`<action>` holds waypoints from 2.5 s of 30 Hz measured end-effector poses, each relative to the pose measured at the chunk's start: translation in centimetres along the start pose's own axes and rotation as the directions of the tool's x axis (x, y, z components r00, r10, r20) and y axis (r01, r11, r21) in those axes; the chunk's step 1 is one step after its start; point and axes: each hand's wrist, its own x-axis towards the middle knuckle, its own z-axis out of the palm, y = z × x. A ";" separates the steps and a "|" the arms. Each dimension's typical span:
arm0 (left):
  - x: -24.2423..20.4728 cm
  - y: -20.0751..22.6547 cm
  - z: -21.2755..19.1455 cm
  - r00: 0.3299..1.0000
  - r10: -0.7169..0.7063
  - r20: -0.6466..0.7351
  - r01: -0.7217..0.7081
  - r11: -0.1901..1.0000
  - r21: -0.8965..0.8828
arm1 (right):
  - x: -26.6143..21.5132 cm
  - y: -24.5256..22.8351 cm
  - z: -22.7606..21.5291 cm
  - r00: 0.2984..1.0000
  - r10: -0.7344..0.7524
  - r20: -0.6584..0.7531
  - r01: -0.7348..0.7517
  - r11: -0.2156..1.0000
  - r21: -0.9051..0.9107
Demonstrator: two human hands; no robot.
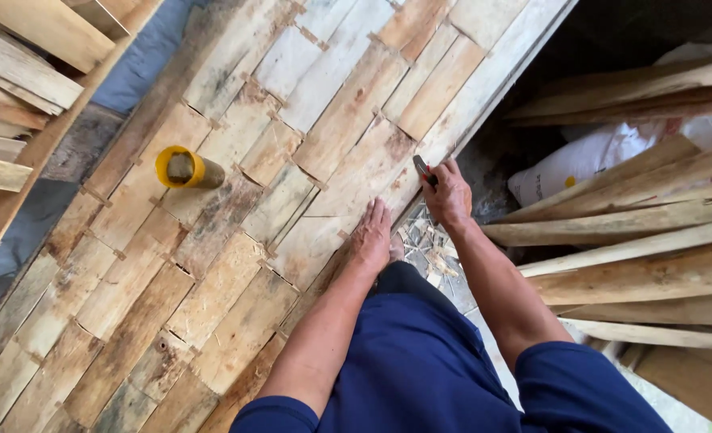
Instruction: Trimming and shaping the edges of thin wood strips arranged on a wooden panel using a utility knife.
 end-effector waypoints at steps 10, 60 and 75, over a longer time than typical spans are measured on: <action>0.0 0.1 -0.2 0.991 0.060 -0.117 -0.055 0.998 0.041 | 0.3 -0.4 -0.1 0.996 0.069 0.058 -0.071 0.997 0.042; -4.0 -4.6 3.3 0.991 0.129 -0.045 -0.125 0.989 0.075 | -4.4 -2.2 2.0 0.999 0.020 0.029 -0.018 0.998 -0.067; -4.4 -4.6 3.2 0.995 0.102 -0.007 -0.101 0.992 0.079 | -3.5 -2.7 1.9 0.998 0.069 0.004 -0.068 0.995 -0.068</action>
